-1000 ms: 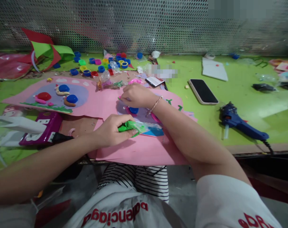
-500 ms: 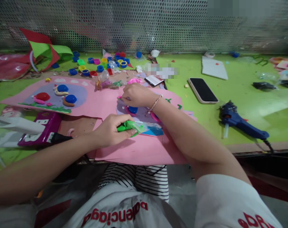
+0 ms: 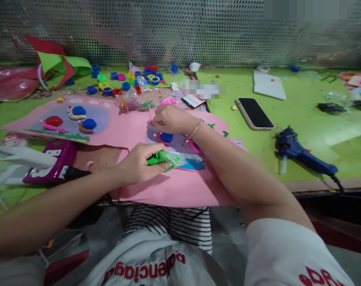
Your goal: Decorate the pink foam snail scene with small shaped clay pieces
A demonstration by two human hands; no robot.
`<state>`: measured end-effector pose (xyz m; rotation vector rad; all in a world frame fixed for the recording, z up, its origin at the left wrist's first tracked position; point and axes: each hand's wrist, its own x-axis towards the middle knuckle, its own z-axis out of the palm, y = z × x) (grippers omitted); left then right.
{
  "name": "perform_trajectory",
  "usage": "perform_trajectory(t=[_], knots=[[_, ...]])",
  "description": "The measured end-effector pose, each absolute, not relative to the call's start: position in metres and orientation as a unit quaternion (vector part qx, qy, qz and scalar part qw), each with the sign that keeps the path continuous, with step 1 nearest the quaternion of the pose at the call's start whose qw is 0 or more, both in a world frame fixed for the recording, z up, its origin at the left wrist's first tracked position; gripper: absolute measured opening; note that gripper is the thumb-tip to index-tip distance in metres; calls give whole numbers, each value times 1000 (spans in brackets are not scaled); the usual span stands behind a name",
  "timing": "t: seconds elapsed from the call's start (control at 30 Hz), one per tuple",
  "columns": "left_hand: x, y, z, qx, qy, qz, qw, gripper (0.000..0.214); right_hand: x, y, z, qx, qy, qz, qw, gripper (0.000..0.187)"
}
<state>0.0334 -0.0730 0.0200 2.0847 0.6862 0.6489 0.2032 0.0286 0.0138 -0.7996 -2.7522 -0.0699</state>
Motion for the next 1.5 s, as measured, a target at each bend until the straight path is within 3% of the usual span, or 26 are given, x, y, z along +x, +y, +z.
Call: perform_trajectory(t=[0.83,1.03,1.3,1.5], knots=[[33,-71,20,820,288,252,427,14,200,25,16,-290,-950,5,112,30],[33,-71,21,810,295,250,441,15,204,23,26,-326,-937,72,99,29],[32,-66,22,776,333,289,450,13,230,-6,75,-344,-906,126,210,23],[33,-61,22,736,386,316,457,16,238,-47,69,-282,-909,158,263,17]])
